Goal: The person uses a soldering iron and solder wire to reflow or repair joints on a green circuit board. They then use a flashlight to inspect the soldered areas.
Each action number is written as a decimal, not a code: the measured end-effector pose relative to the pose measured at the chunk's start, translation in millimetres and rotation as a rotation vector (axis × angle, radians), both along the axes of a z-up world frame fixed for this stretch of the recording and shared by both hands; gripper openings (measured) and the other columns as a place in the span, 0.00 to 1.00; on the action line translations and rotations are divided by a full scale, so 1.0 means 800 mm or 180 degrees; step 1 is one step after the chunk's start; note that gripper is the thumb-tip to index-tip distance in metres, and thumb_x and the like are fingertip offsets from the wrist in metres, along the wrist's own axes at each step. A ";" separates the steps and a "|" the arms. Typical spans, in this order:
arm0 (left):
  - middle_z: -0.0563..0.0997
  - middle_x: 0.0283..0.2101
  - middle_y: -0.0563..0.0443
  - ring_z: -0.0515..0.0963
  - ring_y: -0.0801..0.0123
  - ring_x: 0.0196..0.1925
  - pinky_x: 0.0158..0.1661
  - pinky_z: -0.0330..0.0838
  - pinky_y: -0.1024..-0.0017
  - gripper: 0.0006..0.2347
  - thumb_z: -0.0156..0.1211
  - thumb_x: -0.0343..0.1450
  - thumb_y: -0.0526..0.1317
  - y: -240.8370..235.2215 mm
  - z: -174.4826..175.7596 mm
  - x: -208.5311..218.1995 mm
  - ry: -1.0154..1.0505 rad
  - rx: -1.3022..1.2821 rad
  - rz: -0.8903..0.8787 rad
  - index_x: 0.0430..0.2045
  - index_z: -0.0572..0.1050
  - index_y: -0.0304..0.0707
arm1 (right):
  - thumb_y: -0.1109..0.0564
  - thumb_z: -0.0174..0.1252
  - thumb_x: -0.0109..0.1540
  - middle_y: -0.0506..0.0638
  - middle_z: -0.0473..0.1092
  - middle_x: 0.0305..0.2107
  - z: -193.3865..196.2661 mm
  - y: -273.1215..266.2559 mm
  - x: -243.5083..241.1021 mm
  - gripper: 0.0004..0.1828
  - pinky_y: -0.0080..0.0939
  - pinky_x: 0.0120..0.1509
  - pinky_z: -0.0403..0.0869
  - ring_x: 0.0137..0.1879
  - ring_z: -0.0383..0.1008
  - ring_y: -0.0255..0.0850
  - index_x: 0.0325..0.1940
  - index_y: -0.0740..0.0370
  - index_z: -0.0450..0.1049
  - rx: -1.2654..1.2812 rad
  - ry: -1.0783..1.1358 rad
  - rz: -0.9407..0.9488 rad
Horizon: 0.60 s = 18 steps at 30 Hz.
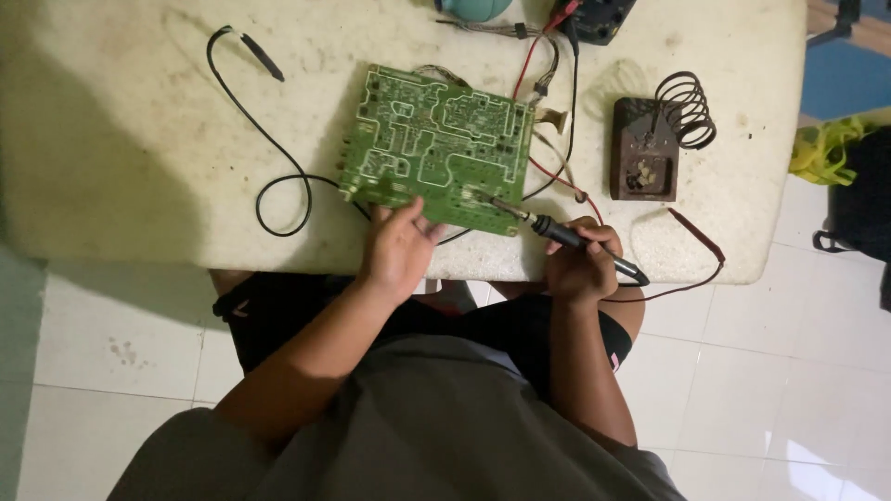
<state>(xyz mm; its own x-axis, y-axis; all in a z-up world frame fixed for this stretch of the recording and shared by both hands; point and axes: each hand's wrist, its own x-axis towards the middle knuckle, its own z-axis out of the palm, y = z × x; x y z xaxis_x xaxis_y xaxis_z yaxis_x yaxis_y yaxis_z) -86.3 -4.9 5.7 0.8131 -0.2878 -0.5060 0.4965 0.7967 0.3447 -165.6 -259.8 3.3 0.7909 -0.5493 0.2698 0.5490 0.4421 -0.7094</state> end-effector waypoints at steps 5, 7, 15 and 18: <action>0.70 0.46 0.49 0.71 0.53 0.61 0.65 0.65 0.51 0.05 0.60 0.73 0.40 0.038 0.097 -0.011 0.0309 -0.0390 -0.1029 0.33 0.70 0.46 | 0.58 0.50 0.58 0.70 0.71 0.32 -0.006 -0.006 -0.003 0.12 0.46 0.28 0.76 0.21 0.74 0.54 0.39 0.70 0.71 0.0022 0.0023 -0.0020; 0.66 0.54 0.39 0.68 0.44 0.68 0.67 0.64 0.49 0.08 0.59 0.72 0.42 0.061 0.109 -0.016 0.0441 -0.0522 -0.1218 0.36 0.68 0.41 | 0.58 0.50 0.58 0.69 0.71 0.31 -0.002 -0.003 -0.002 0.11 0.44 0.29 0.76 0.22 0.74 0.53 0.39 0.69 0.71 0.0028 0.0049 -0.0045; 0.80 0.58 0.43 0.69 0.46 0.71 0.70 0.59 0.50 0.08 0.50 0.78 0.42 0.044 0.076 -0.033 -0.0390 -0.1073 -0.0919 0.28 0.74 0.61 | 0.57 0.53 0.59 0.66 0.70 0.29 0.015 0.007 0.001 0.11 0.40 0.27 0.75 0.23 0.74 0.52 0.37 0.69 0.72 0.0288 0.0245 -0.0221; 0.76 0.62 0.30 0.74 0.41 0.66 0.67 0.63 0.48 0.11 0.53 0.76 0.42 0.062 0.118 -0.033 -0.0161 -0.0197 -0.1307 0.48 0.67 0.73 | 0.57 0.54 0.59 0.68 0.69 0.27 0.007 0.002 -0.004 0.11 0.40 0.26 0.75 0.22 0.74 0.54 0.38 0.71 0.71 0.0262 0.0159 -0.0209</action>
